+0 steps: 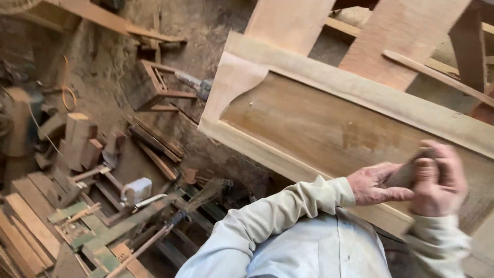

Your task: Sanding a decorative wooden panel using an angle grinder with a sanding attachment and then finishing the details by hand with sandpaper.

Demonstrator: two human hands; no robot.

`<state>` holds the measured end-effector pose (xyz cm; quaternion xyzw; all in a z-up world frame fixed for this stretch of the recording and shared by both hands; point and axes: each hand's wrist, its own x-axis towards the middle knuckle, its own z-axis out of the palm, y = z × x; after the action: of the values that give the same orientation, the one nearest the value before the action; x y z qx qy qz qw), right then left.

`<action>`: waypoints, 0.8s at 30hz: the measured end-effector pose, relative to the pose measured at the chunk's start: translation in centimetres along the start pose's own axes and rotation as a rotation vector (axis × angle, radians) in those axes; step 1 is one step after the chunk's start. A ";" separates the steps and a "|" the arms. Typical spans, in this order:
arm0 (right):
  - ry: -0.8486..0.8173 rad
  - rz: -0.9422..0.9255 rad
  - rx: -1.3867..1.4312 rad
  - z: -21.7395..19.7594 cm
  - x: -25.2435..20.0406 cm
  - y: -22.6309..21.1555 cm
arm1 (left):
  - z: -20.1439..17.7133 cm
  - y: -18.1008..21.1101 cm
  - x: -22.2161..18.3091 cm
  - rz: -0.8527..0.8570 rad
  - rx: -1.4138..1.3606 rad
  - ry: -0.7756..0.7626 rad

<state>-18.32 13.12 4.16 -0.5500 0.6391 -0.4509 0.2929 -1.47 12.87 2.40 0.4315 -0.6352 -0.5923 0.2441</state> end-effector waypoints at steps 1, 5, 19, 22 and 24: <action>-0.004 0.159 0.206 2.2 -0.6 -1.0 | -0.4 0.6 -0.7 -0.148 -0.323 -0.001; -0.108 0.135 0.233 8.0 -1.2 -2.4 | -3.4 -4.0 -2.2 -0.182 -0.678 0.171; -0.056 -0.040 -0.884 17.6 -7.7 -2.0 | -30.8 -8.3 -23.1 0.056 -0.332 0.344; 0.085 -0.011 -0.987 18.5 -8.8 -1.8 | -35.0 -9.6 -14.2 0.064 -0.281 0.421; 0.156 0.020 -1.049 19.1 -11.1 -1.9 | -37.4 -7.6 -5.4 0.543 0.539 0.453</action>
<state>1.58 18.99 -3.57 -0.5812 0.8039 -0.1074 -0.0659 33.98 -2.34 2.89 0.4163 -0.7877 -0.2102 0.4026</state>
